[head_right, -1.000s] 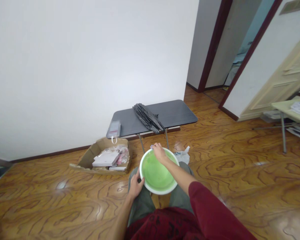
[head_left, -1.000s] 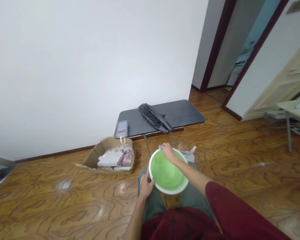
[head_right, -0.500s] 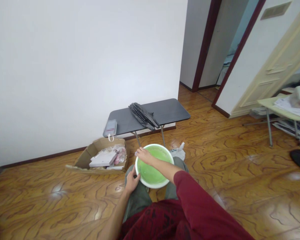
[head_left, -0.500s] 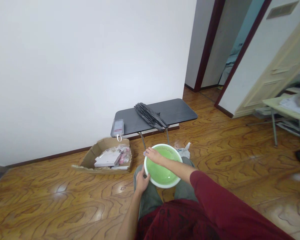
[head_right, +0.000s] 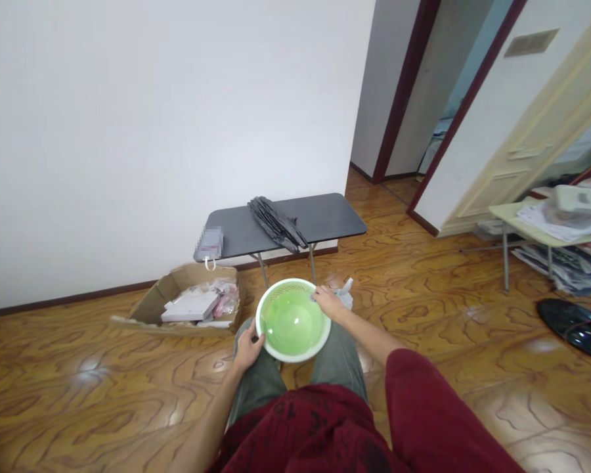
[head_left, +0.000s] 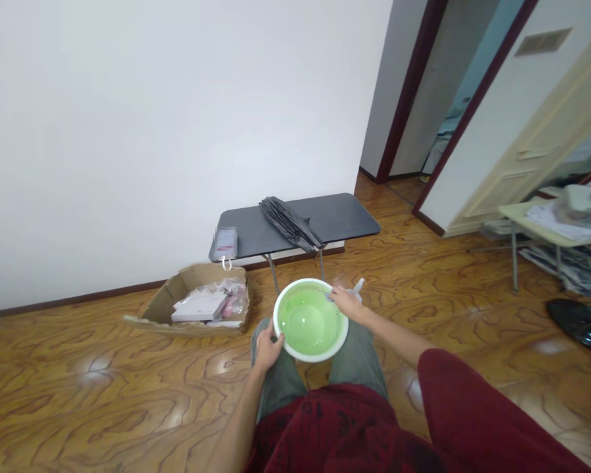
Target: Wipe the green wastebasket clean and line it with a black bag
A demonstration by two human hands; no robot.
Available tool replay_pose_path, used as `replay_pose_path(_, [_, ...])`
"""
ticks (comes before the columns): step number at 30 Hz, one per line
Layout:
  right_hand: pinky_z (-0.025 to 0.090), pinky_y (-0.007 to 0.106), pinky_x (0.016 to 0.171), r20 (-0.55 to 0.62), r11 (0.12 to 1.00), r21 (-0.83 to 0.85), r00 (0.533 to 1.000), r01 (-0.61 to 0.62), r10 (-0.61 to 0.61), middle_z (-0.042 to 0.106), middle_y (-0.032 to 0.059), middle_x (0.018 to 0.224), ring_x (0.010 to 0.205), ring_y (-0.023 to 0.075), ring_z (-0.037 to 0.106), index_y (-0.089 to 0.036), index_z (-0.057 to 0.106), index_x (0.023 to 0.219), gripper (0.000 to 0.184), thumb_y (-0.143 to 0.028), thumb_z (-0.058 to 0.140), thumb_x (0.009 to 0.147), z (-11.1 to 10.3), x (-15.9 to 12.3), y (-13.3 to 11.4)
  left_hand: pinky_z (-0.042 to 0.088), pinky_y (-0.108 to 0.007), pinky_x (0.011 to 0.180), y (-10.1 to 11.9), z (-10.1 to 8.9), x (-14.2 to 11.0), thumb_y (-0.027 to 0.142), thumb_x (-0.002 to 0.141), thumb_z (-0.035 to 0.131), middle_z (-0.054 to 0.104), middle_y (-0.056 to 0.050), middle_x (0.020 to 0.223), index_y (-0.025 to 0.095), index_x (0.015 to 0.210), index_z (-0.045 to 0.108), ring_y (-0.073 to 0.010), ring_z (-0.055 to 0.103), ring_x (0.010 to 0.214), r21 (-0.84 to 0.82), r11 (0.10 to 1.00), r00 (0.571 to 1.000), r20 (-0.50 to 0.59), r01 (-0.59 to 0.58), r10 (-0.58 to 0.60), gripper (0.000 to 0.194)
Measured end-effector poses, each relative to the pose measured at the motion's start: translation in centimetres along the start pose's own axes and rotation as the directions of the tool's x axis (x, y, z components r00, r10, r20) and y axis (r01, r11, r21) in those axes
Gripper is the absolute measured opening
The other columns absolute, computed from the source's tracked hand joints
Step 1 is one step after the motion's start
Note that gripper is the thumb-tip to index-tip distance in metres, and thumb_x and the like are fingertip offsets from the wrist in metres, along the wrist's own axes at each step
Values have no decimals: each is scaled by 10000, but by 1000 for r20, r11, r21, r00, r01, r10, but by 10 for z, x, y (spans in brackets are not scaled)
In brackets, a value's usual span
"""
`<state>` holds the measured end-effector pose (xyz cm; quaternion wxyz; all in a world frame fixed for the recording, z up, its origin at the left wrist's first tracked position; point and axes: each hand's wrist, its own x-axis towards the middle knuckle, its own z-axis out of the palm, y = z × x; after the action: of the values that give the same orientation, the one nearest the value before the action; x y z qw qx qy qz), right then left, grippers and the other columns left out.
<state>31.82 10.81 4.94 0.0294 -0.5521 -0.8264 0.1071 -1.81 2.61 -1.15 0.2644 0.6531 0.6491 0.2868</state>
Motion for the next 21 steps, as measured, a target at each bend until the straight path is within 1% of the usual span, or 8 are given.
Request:
replay_pose_path(3, [399,293,1032,42,999,22,999,-23,22,655,120,1223,1203,204,520,-162,750,1224,371,-80,466,1000,8,-30,-1,483,-413,979,2,-2,-1,399,869,530,736,-42,920,175,1477,558,-233,649,915,-1,1000,1000,18,-18,18,648])
replay_pose_path(6, [414,302,1039,31,997,47,998,-55,54,659,131,1207,1193,219,529,-151,753,1226,374,-82,467,995,17,-58,-7,487,-401,954,4,-2,-3,402,886,520,717,-31,878,175,1483,551,-230,643,900,28,999,1000,6,-26,26,639])
replay_pose_path(9, [423,298,1036,44,993,100,997,-65,60,666,126,1181,1174,216,537,-163,759,1210,396,-60,454,980,28,-83,-23,489,-396,948,2,-1,-2,415,885,531,702,-33,855,156,1489,546,-236,644,906,69,998,1000,-22,-5,6,658])
replay_pose_path(11, [422,294,1039,80,988,136,995,-68,57,665,129,1190,1182,219,538,-156,762,1198,396,-57,452,973,36,-95,-42,492,-395,941,0,1,-1,421,877,539,702,-41,854,129,1498,535,-239,645,904,88,996,1000,-26,6,-3,686])
replay_pose_path(15, [424,306,1042,180,982,189,983,-16,-18,674,147,1169,1157,234,560,-120,773,1156,401,-21,456,932,50,-97,-96,497,-379,899,-3,3,2,415,878,536,688,-26,819,130,1507,524,-228,635,861,112,994,1000,-20,-17,20,691])
replay_pose_path(17, [426,304,1042,171,968,251,983,26,-71,676,139,1176,1141,226,574,-124,768,1176,403,-26,469,926,54,-89,-122,496,-365,878,-4,3,2,401,872,543,679,-10,795,149,1507,523,-218,633,836,116,993,1000,-15,-20,22,684])
replay_pose_path(19, [427,303,1046,145,957,288,985,46,-91,683,140,1172,1131,219,584,-116,766,1178,394,-40,465,936,57,-82,-140,496,-356,872,-4,3,3,381,863,554,680,-6,793,157,1504,522,-213,635,828,116,993,1000,-1,-19,19,681])
replay_pose_path(21, [429,304,1046,156,960,277,983,46,-92,692,144,1162,1125,219,596,-105,767,1164,377,-45,474,935,55,-77,-147,496,-355,879,-5,2,3,351,854,563,691,-12,808,161,1499,524,-215,641,840,120,993,1000,14,-17,15,675])
